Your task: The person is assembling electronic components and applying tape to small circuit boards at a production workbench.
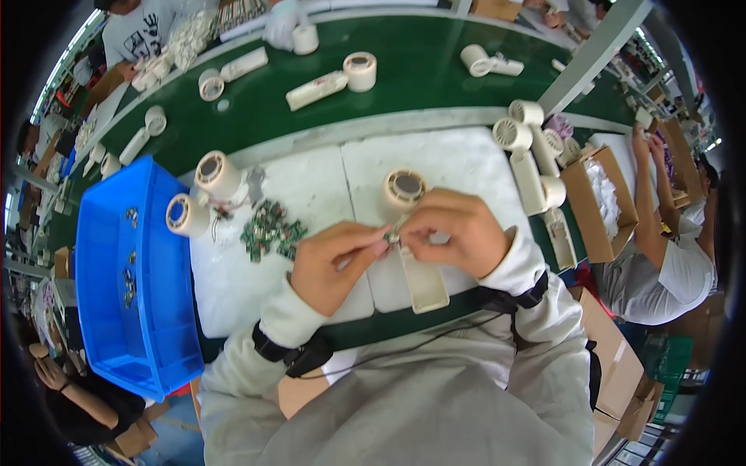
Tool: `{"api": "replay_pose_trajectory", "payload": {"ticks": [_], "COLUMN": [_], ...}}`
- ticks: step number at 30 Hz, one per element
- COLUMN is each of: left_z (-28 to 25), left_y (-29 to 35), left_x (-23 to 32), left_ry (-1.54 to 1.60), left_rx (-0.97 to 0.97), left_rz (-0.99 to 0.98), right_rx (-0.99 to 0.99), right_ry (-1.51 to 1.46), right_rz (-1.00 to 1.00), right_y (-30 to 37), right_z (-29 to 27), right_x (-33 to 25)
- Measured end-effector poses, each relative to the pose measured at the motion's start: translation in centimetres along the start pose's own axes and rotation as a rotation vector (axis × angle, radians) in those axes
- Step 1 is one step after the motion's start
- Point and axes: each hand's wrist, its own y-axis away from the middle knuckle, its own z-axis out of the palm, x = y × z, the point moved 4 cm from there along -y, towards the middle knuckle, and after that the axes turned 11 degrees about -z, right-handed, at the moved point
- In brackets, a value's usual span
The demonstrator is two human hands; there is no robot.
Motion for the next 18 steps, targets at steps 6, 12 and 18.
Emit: {"api": "replay_pose_trajectory", "payload": {"ticks": [6, 12, 18], "left_z": [-0.1, -0.2, -0.3], "left_y": [-0.9, -0.3, 0.3], "left_x": [-0.6, 0.1, 0.8], "left_ry": [0.256, 0.149, -0.162], "left_rx": [-0.037, 0.043, 0.223], "left_rz": [-0.025, 0.043, 0.174], "right_rx": [0.078, 0.026, 0.210], "right_ry": [0.054, 0.065, 0.243], "right_rz": [0.037, -0.005, 0.047], "right_y": [-0.7, -1.1, -1.3], "right_z": [0.2, 0.3, 1.5], "right_x": [-0.2, -0.3, -1.4]}}
